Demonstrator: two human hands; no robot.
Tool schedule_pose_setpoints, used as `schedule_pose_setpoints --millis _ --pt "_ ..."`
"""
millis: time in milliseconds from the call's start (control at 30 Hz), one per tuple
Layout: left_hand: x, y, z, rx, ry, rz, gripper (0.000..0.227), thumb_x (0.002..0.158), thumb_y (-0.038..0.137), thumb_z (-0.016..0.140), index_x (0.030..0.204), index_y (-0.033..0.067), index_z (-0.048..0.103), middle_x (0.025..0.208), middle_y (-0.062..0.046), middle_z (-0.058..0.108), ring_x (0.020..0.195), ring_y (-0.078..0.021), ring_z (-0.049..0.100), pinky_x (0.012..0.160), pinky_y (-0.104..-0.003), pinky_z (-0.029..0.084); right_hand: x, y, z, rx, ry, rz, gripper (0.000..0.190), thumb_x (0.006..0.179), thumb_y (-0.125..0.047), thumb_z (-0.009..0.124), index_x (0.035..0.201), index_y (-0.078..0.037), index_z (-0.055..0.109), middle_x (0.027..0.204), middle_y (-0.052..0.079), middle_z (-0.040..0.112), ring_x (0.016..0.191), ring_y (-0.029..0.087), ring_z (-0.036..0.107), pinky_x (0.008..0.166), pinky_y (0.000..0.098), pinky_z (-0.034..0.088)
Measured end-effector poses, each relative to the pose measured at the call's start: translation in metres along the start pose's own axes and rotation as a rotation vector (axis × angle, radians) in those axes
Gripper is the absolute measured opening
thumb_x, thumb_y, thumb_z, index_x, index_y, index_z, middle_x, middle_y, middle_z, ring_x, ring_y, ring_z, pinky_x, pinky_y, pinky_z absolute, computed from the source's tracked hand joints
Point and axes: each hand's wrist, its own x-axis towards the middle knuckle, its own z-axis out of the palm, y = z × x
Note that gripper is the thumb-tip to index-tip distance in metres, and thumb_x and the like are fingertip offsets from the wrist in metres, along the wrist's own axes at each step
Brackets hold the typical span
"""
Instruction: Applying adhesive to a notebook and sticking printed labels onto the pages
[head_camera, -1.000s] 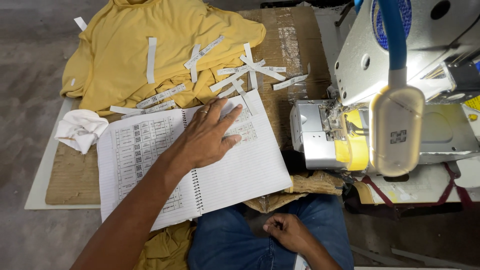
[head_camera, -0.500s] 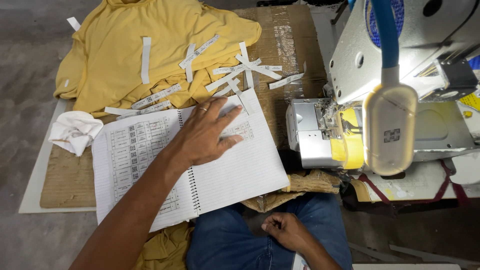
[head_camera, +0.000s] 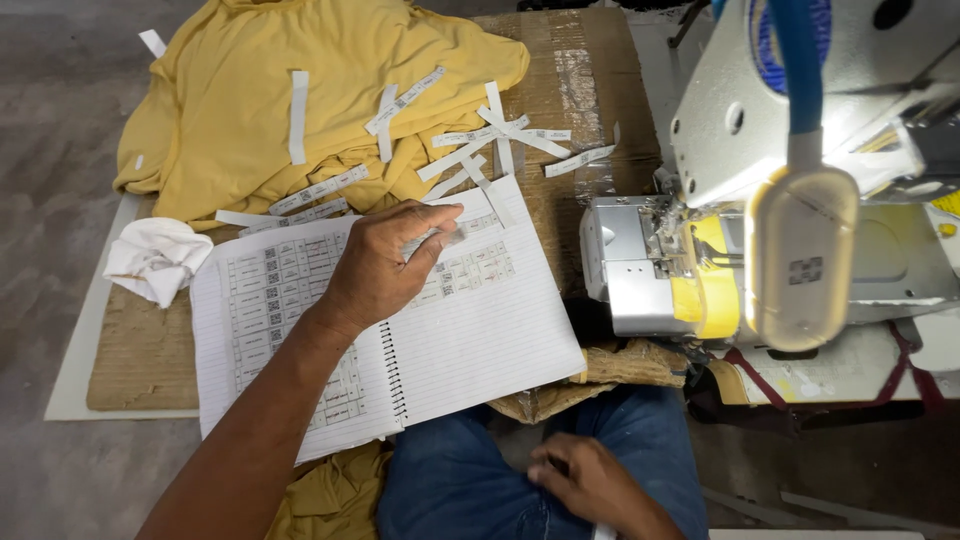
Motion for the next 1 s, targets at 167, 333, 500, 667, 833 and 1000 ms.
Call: schedule_pose_setpoints --millis 167,333,500,667,833,1000 --pt "-0.009 0.000 -0.021 0.016 0.039 -0.035 0.034 0.098 -0.005 0.069 0.131 0.0023 0.066 0.106 -0.010 0.075 0.096 -0.0218 0.072 0.090 -0.035 0.060 -0.043 -0.119 -0.057 -0.082 -0.303 -0.240 0.042 0.097 -0.053 0.065 0.115 -0.017 0.077 0.111 0.000 0.077 0.101 0.014 0.076 0.085 0.0285 0.057" --pt "-0.010 0.009 -0.042 0.019 0.142 -0.078 0.026 0.098 -0.004 0.068 0.124 -0.0029 0.069 0.096 -0.005 0.071 0.090 -0.0179 0.068 0.087 -0.031 0.060 0.000 -0.168 -0.080 -0.209 0.372 -0.439 0.028 0.091 -0.042 0.071 0.091 -0.015 0.076 0.079 0.000 0.077 0.065 0.015 0.071 0.057 0.0320 0.053" --pt "-0.019 0.004 -0.049 -0.023 0.034 -0.186 0.033 0.093 0.001 0.071 0.127 0.0001 0.071 0.096 -0.019 0.075 0.094 -0.0356 0.074 0.074 -0.042 0.062 0.119 -0.149 -0.102 -0.455 0.690 -0.460 0.022 0.094 -0.024 0.066 0.113 -0.014 0.070 0.088 0.007 0.067 0.085 0.031 0.067 0.072 0.0426 0.056" --pt "-0.024 0.003 -0.037 0.086 -0.087 -0.203 0.037 0.090 0.005 0.072 0.127 0.0031 0.071 0.099 -0.019 0.075 0.099 -0.0417 0.073 0.080 -0.053 0.061 0.202 -0.113 -0.107 -0.720 0.604 -0.251 0.042 0.097 -0.015 0.046 0.133 -0.004 0.066 0.118 0.022 0.071 0.114 0.044 0.062 0.087 0.0558 0.054" --pt "-0.016 0.004 -0.025 0.127 -0.302 -0.299 0.033 0.095 0.013 0.066 0.127 0.0055 0.069 0.105 -0.016 0.074 0.106 -0.0371 0.071 0.089 -0.051 0.057 0.190 -0.135 -0.118 -0.988 0.690 -0.110 0.042 0.092 -0.008 0.047 0.123 0.004 0.073 0.117 0.024 0.075 0.126 0.034 0.066 0.122 0.0496 0.030" --pt "0.004 -0.006 0.004 0.226 -0.359 -0.328 0.032 0.095 0.019 0.066 0.125 0.0094 0.069 0.106 -0.012 0.072 0.107 -0.0327 0.070 0.087 -0.048 0.058 0.172 -0.153 -0.112 -0.654 0.769 -0.170 0.051 0.090 -0.006 0.051 0.137 0.011 0.061 0.136 0.036 0.060 0.133 0.054 0.051 0.113 0.0594 0.041"
